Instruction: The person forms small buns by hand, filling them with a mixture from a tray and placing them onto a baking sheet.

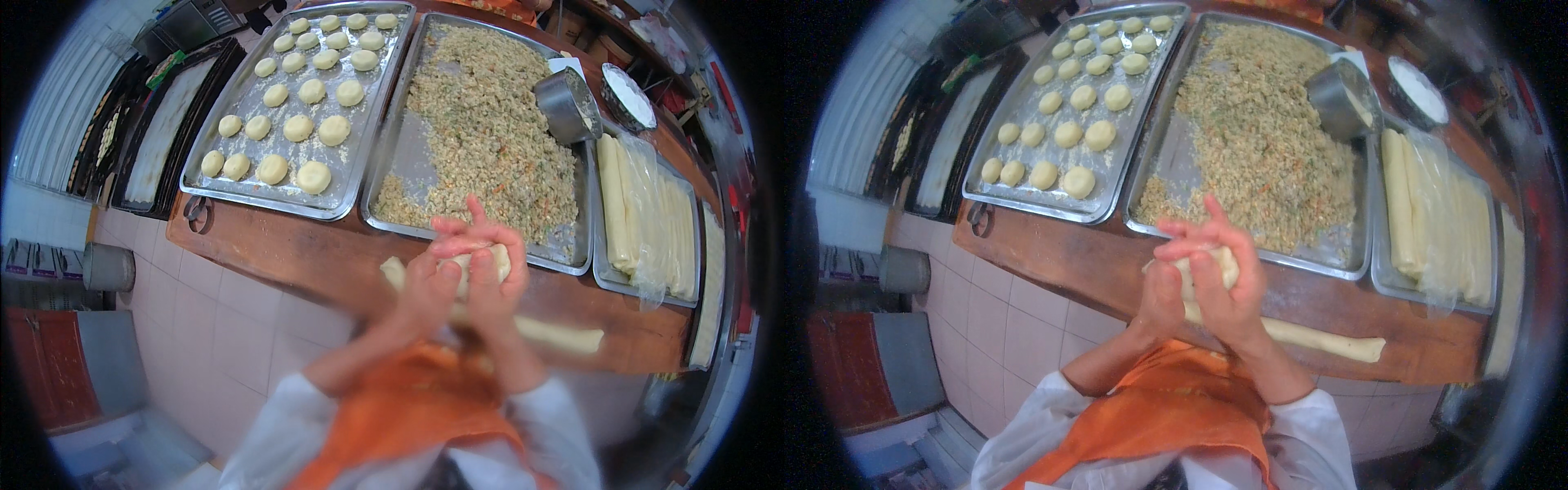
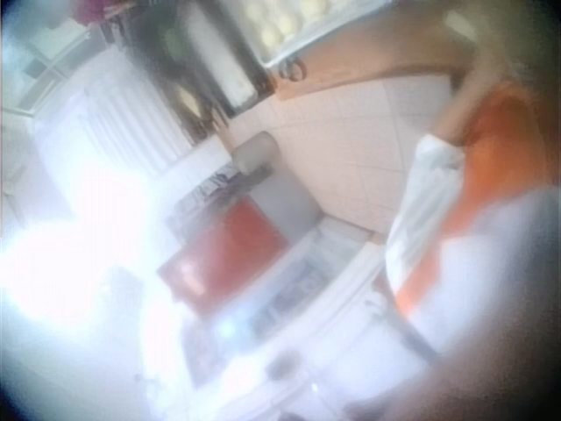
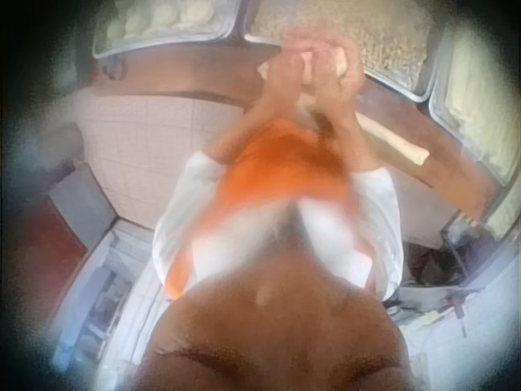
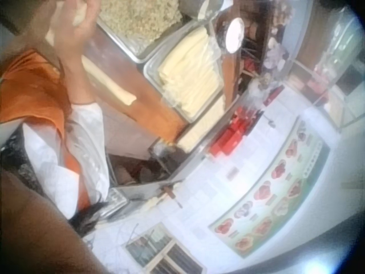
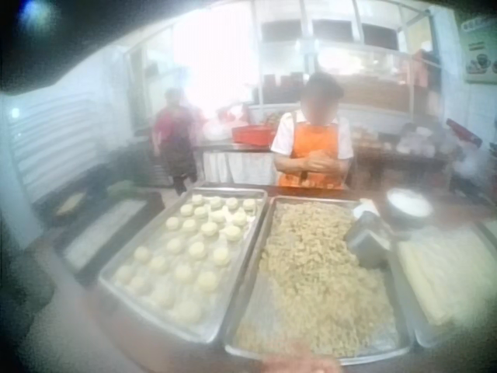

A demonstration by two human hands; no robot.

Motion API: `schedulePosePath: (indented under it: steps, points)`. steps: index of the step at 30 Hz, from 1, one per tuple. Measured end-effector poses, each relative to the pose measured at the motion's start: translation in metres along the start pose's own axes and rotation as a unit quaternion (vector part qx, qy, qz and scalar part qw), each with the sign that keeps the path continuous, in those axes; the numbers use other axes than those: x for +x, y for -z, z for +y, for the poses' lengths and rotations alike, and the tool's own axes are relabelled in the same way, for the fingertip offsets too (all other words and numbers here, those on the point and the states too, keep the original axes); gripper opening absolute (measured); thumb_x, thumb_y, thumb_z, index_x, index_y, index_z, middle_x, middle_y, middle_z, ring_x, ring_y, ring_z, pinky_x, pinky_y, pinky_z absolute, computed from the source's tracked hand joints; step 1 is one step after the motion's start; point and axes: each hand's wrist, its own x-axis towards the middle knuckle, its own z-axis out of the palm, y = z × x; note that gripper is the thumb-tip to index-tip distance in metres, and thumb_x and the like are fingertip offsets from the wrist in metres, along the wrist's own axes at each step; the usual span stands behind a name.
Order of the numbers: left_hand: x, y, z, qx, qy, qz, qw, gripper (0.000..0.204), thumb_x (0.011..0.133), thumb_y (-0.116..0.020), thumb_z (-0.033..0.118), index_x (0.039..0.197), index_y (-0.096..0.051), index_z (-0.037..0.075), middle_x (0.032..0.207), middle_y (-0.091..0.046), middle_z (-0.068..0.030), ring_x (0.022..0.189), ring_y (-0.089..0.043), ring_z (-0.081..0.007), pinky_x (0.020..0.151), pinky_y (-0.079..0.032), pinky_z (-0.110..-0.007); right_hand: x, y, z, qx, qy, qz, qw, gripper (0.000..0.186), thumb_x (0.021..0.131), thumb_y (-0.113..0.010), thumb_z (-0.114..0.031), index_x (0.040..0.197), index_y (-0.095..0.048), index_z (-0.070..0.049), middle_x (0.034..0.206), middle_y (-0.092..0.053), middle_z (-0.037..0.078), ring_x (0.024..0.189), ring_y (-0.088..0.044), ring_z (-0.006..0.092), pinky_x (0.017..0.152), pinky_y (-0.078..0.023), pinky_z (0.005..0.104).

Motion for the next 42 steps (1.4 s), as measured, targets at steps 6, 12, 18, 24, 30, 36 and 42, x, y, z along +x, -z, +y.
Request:
schedulePosePath:
  steps: [6,12,18,24,30,36,42]
  points:
    - [0.002,0.022,-0.011,-0.102,0.184,-0.122,0.97,0.055,0.089,-0.031,0.047,0.107,-0.05,-0.001,0.099,-0.054,-0.0107,0.093,-0.052,-0.0177,0.078,-0.042,-0.03,0.008,-0.011,-0.021,-0.065,-0.049,-0.01,0.997,0.027,0.086,-0.048,-0.014,0.11,-0.05,-0.002,0.107,-0.058,0.017,0.114,-0.045,0.0291,0.104,-0.015,0.0468]
    - [0.001,-0.004,-0.001,-0.015,0.004,-0.01,1.0,0.037,0.083,-0.05,0.035,0.093,-0.057,-0.001,0.081,-0.06,-0.0092,0.08,-0.058,-0.0152,0.07,-0.046,-0.029,0.001,0.012,0.004,-0.011,0.025,-0.048,0.998,0.032,0.087,-0.048,-0.022,0.108,-0.055,0.001,0.112,-0.055,0.015,0.113,-0.046,0.0293,0.105,-0.016,0.0438]
    - [0.004,0.02,0.011,0.003,0.109,-0.16,0.981,0.066,0.082,-0.039,0.057,0.114,-0.044,-0.001,0.109,-0.051,-0.0081,0.097,-0.051,-0.014,0.076,-0.043,-0.027,0.003,-0.005,-0.013,-0.012,-0.039,0.045,0.998,0.032,0.09,-0.041,-0.023,0.101,-0.058,0.002,0.108,-0.057,0.014,0.111,-0.048,0.0279,0.104,-0.018,0.0456]
    - [-0.002,0.01,0.003,0.003,-0.01,-0.087,0.996,0.042,0.079,-0.058,0.028,0.108,-0.05,-0.001,0.097,-0.058,-0.0102,0.088,-0.055,-0.0148,0.076,-0.045,-0.029,-0.003,0.01,0.004,0.026,0.012,-0.05,0.998,0.033,0.091,-0.039,-0.024,0.098,-0.059,0.002,0.108,-0.057,0.015,0.115,-0.043,0.0292,0.103,-0.02,0.045]
    - [-0.003,0.02,0.006,0.009,0.084,-0.107,0.991,0.072,0.074,-0.048,0.064,0.103,-0.051,-0.001,0.095,-0.056,-0.0101,0.089,-0.054,-0.0162,0.074,-0.044,-0.029,0.0,-0.031,-0.014,0.03,-0.077,0.135,0.987,0.037,0.092,-0.035,-0.028,0.092,-0.059,0.0,0.099,-0.061,0.016,0.108,-0.05,0.0298,0.103,-0.019,0.0459]
    - [-0.005,0.012,0.009,0.062,-0.049,-0.055,0.995,0.051,0.078,-0.054,0.043,0.103,-0.051,-0.002,0.101,-0.054,-0.011,0.096,-0.052,-0.0172,0.079,-0.043,-0.03,-0.012,0.019,0.013,0.07,-0.027,-0.078,0.994,0.041,0.089,-0.043,-0.033,0.106,-0.055,0.002,0.116,-0.052,0.019,0.114,-0.045,0.0282,0.102,-0.022,0.0412]
    - [-0.017,0.033,-0.008,0.044,0.087,-0.091,0.991,0.04,0.075,-0.06,0.02,0.106,-0.049,-0.002,0.106,-0.05,-0.0117,0.103,-0.049,-0.02,0.083,-0.042,-0.033,-0.003,-0.021,-0.022,0.039,-0.164,0.065,0.984,0.033,0.092,-0.039,-0.024,0.083,-0.059,0.0,0.095,-0.062,0.016,0.103,-0.054,0.0282,0.102,-0.022,0.0453]
